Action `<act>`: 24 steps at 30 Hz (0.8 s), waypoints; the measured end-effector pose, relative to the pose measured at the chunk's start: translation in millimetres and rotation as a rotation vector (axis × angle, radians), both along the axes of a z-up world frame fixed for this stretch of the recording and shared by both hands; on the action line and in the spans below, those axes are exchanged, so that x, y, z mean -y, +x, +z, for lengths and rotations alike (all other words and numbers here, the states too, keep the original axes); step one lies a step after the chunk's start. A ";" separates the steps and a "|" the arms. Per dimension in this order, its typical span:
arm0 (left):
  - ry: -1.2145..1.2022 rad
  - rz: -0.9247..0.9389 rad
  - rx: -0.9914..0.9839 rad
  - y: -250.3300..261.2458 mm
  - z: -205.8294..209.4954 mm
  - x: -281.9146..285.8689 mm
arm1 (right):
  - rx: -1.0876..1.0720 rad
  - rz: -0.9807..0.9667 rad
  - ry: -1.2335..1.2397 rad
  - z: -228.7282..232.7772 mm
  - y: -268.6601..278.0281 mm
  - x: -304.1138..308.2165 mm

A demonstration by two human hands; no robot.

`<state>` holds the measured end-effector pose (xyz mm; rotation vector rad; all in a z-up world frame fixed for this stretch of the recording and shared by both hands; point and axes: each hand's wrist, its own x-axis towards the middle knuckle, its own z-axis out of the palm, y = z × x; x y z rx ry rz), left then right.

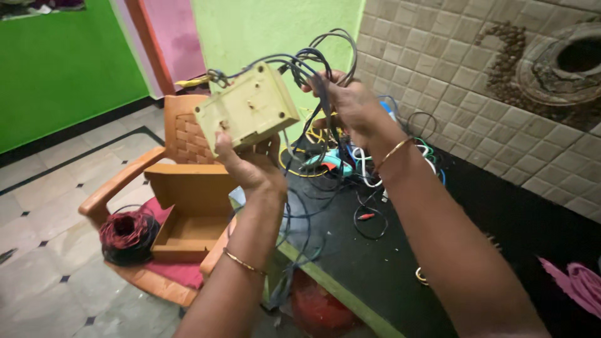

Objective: The person coils a red and black wire by hand, then places the coil on a chair. The person then picks up a small electrical box with attached wires and coils those wires around the box.

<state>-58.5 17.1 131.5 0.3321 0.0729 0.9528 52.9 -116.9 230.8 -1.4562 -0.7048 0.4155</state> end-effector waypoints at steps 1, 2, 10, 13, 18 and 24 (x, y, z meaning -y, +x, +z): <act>-0.018 0.017 -0.004 -1.3 -1.7 -4.6 | 0.000 0.024 0.001 -4.4 -3.4 -8.5; -0.035 0.041 -0.013 -3.9 -2.8 -11.7 | -0.006 0.055 0.004 -11.5 -7.4 -20.2; 0.008 0.165 -0.145 -73.4 -32.8 -71.0 | -0.180 0.080 0.058 -87.9 -41.9 -101.1; -0.024 0.234 -0.223 -107.7 -35.9 -90.1 | -0.203 0.110 0.043 -119.0 -63.3 -131.4; -0.123 0.352 -0.185 -158.1 -39.7 -116.2 | -0.280 0.230 0.132 -175.5 -97.2 -170.4; -0.184 0.344 -0.374 -221.8 -45.2 -142.6 | -0.249 0.144 -0.390 -207.3 -140.6 -189.3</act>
